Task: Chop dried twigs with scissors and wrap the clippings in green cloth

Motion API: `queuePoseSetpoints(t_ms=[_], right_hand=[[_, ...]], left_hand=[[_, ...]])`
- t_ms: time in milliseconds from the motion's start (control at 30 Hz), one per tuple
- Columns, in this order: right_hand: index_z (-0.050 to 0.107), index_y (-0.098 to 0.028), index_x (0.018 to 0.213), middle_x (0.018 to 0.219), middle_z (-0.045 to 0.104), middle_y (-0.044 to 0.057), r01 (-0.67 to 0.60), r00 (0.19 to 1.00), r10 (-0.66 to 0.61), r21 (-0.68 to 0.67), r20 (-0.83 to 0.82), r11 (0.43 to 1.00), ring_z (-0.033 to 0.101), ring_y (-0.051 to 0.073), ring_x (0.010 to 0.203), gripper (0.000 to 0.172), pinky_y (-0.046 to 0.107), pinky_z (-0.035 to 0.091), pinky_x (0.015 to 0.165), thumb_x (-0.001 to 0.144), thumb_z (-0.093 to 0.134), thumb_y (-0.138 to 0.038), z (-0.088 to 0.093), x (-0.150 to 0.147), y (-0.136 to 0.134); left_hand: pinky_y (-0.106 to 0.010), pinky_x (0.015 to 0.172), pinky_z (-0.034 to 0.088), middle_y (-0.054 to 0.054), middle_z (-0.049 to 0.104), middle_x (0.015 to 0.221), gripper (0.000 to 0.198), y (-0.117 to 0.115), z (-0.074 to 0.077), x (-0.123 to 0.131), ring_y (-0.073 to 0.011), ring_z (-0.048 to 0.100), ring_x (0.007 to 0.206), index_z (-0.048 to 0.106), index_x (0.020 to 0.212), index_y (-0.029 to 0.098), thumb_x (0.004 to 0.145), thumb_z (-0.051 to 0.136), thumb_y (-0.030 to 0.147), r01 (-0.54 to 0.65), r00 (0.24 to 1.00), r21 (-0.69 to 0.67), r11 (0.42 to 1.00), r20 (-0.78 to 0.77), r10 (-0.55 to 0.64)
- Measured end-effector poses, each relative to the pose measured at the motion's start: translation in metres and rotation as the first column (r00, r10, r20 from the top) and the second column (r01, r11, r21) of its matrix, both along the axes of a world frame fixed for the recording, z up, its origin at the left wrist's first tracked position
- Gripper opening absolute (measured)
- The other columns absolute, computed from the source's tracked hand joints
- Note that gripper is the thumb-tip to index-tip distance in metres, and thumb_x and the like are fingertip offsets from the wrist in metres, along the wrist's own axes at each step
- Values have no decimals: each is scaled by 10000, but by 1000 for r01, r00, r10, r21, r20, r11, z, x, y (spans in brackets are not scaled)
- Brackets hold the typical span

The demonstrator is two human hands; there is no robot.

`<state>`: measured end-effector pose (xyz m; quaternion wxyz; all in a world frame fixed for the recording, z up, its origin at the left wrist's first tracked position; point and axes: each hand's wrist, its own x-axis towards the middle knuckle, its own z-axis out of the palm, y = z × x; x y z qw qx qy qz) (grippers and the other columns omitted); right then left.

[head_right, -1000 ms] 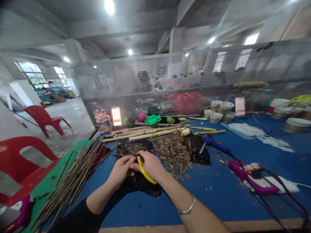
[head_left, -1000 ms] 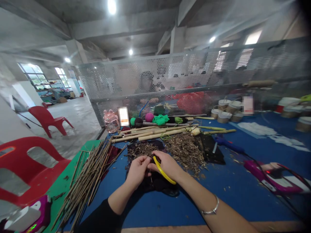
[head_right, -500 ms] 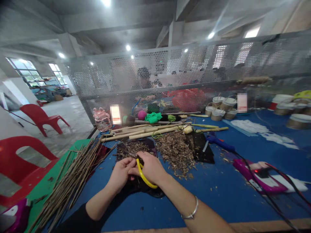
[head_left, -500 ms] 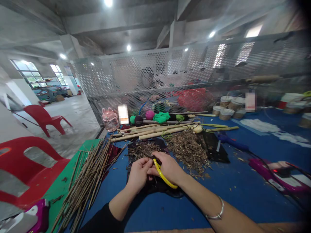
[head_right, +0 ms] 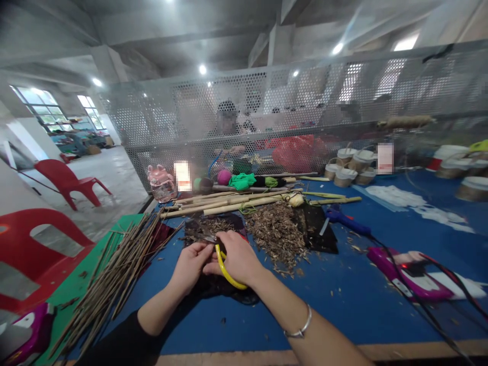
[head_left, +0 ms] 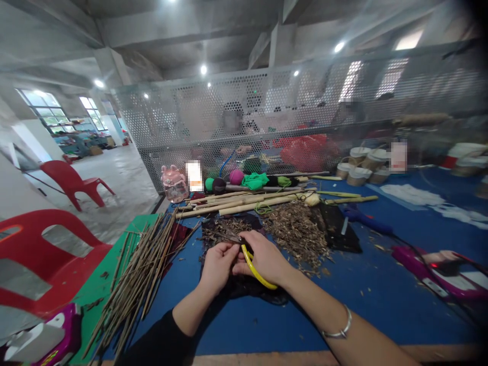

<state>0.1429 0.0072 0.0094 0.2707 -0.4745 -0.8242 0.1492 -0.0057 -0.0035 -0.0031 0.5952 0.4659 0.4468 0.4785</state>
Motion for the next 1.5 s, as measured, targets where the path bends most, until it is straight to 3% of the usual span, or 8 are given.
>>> queuePoseSetpoints(t_ms=[167, 433, 533, 733, 933, 1100, 1300, 1500], right_hand=[[517, -189, 1108, 971, 569, 81, 30, 1000, -30, -9, -4, 1000, 558, 203, 876, 607, 301, 416, 772, 645, 633, -565, 0, 0, -1], [573, -196, 893, 810, 611, 45, 22, 1000, -21, -25, 22, 999, 570, 178, 743, 404, 245, 395, 640, 702, 588, -552, 3, 0, 1], [567, -202, 931, 827, 612, 44, 39, 999, -38, -25, 24, 999, 573, 176, 736, 430, 247, 394, 627, 701, 578, -566, 4, 0, 0], [496, -184, 1112, 996, 568, 90, 30, 999, -30, 14, 37, 999, 557, 224, 911, 676, 317, 420, 766, 604, 637, -607, 4, -1, -3], [526, -195, 1065, 974, 581, 82, 58, 998, -58, 0, -2, 998, 566, 218, 908, 539, 311, 425, 776, 678, 607, -561, 0, -4, -2], [545, -195, 1041, 964, 599, 85, 73, 997, -73, 13, -23, 997, 573, 214, 886, 484, 289, 425, 735, 698, 603, -531, -2, -1, 2], [580, -199, 915, 783, 626, 43, 29, 1000, -29, -12, 1, 1000, 576, 170, 687, 381, 234, 383, 571, 734, 559, -533, -1, 3, 5], [512, -193, 1079, 966, 594, 72, 12, 1000, -12, 14, -4, 1000, 567, 205, 863, 555, 285, 425, 711, 670, 610, -554, -2, 2, 4]], left_hand=[[-166, 351, 355, 2, 616, 569, 310, 0, 1, 2, -47, 437, 352, 564, 705, 123, 683, 618, 428, -10, 999, 6, 1000, -50, 10], [-145, 374, 402, -21, 621, 648, 345, -1, 6, -1, -57, 501, 452, 594, 824, 110, 704, 594, 435, -18, 996, -3, 1000, -92, 18], [-149, 368, 403, -16, 615, 629, 342, 0, 5, -2, -58, 497, 442, 587, 812, 110, 681, 621, 423, -64, 995, -13, 998, -79, 63], [-185, 447, 460, -3, 612, 586, 306, 1, 4, -1, -102, 571, 503, 557, 718, 126, 601, 694, 373, -129, 992, -30, 991, 4, 129], [-159, 352, 372, 42, 542, 500, 287, 2, 2, -2, -45, 427, 364, 581, 696, 125, 642, 657, 397, -125, 983, 61, 990, -125, 132], [-166, 409, 422, 23, 581, 572, 288, 1, -1, -2, -58, 474, 435, 623, 774, 131, 635, 664, 379, -118, 984, 18, 993, -133, 120], [-163, 399, 426, 10, 597, 579, 312, 0, 3, -2, -62, 488, 445, 644, 818, 124, 636, 662, 377, -132, 982, 2, 991, -136, 131], [-189, 444, 461, -41, 666, 682, 323, 0, 3, -2, -110, 589, 532, 621, 817, 123, 635, 673, 385, -98, 995, -39, 994, -6, 98]])
